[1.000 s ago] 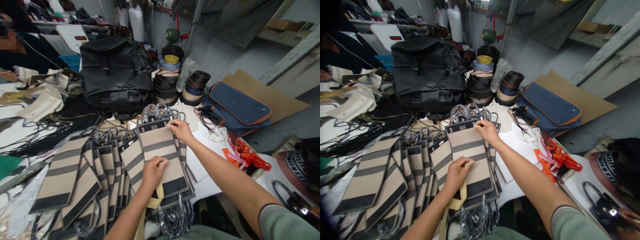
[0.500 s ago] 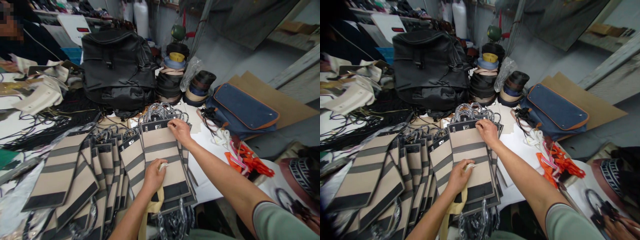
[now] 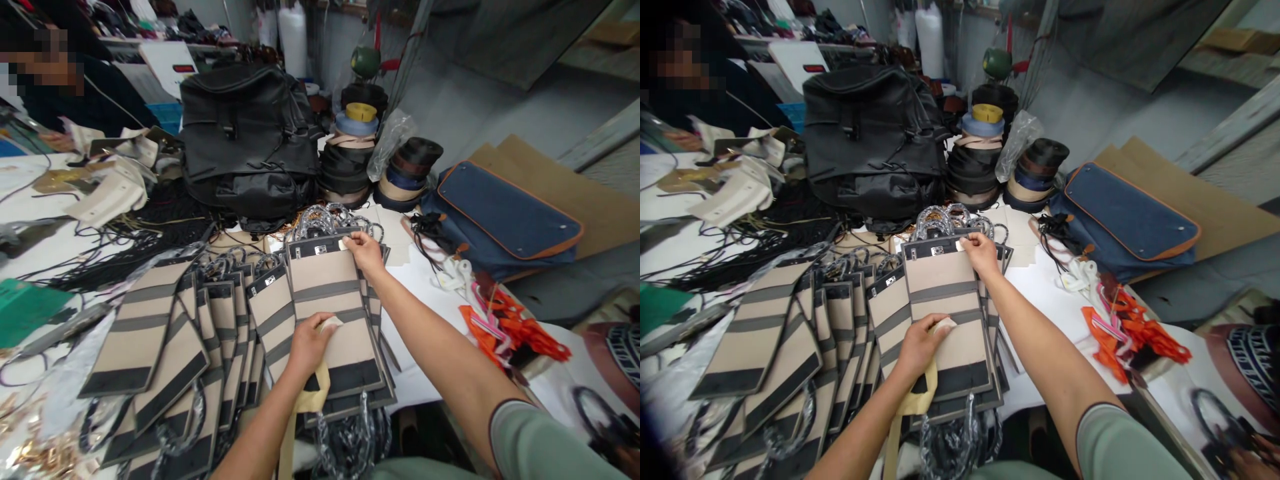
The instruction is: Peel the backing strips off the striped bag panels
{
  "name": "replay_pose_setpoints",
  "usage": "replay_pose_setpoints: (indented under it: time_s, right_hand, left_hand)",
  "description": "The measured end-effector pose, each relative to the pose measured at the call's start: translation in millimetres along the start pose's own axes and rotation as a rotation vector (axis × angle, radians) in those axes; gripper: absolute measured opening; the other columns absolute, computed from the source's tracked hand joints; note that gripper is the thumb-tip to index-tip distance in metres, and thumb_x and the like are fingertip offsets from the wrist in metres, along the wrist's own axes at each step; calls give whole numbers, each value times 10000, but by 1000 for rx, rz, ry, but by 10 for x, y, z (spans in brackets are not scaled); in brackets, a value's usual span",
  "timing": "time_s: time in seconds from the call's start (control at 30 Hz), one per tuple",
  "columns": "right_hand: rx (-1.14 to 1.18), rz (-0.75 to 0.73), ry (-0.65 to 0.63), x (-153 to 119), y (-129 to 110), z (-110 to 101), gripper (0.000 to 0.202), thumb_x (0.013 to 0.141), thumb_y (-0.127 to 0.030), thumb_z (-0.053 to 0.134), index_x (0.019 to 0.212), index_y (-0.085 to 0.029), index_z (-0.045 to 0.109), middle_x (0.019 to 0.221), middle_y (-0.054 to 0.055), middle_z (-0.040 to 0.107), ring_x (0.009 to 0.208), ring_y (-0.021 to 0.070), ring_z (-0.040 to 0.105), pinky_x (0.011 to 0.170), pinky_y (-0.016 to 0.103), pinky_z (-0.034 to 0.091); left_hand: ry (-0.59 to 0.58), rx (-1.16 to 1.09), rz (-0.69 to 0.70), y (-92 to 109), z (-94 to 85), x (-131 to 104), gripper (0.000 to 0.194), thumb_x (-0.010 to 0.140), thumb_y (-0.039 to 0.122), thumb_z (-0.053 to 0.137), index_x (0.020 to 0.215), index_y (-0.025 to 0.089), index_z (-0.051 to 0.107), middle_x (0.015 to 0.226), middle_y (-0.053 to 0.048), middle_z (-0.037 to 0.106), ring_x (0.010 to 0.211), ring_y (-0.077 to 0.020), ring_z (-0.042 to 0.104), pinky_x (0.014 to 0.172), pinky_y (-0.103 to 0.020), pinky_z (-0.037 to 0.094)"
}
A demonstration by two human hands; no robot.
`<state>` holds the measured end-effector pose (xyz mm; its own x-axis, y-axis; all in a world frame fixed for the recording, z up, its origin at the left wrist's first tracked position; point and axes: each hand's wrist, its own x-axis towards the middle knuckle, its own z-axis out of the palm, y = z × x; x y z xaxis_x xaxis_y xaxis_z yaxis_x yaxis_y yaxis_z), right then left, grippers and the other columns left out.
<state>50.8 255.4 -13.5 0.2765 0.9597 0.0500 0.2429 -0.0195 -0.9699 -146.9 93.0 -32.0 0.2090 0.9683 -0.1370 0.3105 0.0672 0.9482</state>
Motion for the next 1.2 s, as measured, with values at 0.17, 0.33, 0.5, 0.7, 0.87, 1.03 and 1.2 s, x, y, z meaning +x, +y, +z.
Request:
replay_pose_setpoints:
  time_s: [0.17, 0.33, 0.5, 0.7, 0.87, 1.03, 1.2]
  right_hand:
    - [-152, -70, 138, -83, -247, -150, 402, 834, -517, 555, 904, -150, 703, 801, 46, 676, 734, 179, 587, 697, 279, 454]
    - [-198, -304, -222, -797, -662, -374, 311, 816, -397, 662, 1050, -197, 709, 961, 51, 682, 798, 159, 618, 735, 267, 476]
    - [-478, -366, -597, -1367, -800, -328, 64, 807, -231, 667, 822, -217, 728, 800, 0, 679, 711, 124, 605, 672, 235, 415]
    - [-773, -497, -574, -1373, -917, -280, 56, 791, -251, 671, 753, -216, 692, 747, -6, 682, 689, 142, 587, 717, 274, 352]
    - [-841, -542, -544, -1377, -939, -230, 77, 789, -224, 663, 714, -206, 664, 724, -10, 674, 683, 137, 574, 716, 281, 324]
    - [-796, -545, -465, -1263, -784, -143, 116, 848, -257, 623, 753, -204, 664, 746, -3, 671, 716, 141, 583, 735, 282, 345]
    - [-620, -418, -266, -788, -657, -17, 167, 894, -274, 586, 773, -202, 676, 787, 7, 657, 729, 144, 578, 710, 269, 389]
  left_hand:
    - [50, 3, -47, 219, -109, -51, 265, 798, 433, 656, 752, 172, 670, 673, 4, 648, 635, -147, 558, 599, -239, 415]
    - [138, 95, -16, 396, -207, -109, 330, 785, 467, 672, 652, 177, 588, 564, 53, 500, 553, -108, 434, 551, -224, 328]
    - [155, 194, 75, 363, -256, -98, 287, 818, 458, 651, 719, 190, 623, 597, 42, 547, 573, -122, 491, 572, -233, 358]
    - [84, 386, 320, 348, -316, -108, 138, 882, 295, 595, 955, 240, 698, 839, -18, 704, 784, -175, 638, 732, -272, 443]
    - [116, 488, 409, 386, -386, -110, 187, 917, 321, 565, 790, 210, 648, 840, -42, 657, 816, -179, 617, 741, -280, 447]
    - [126, 517, 532, 438, -413, -116, 183, 953, 245, 490, 860, 201, 643, 931, -71, 678, 856, -185, 621, 773, -293, 458]
    - [72, 304, 510, 315, -226, -202, 152, 927, 261, 546, 864, 207, 672, 909, -57, 694, 837, -175, 626, 782, -288, 460]
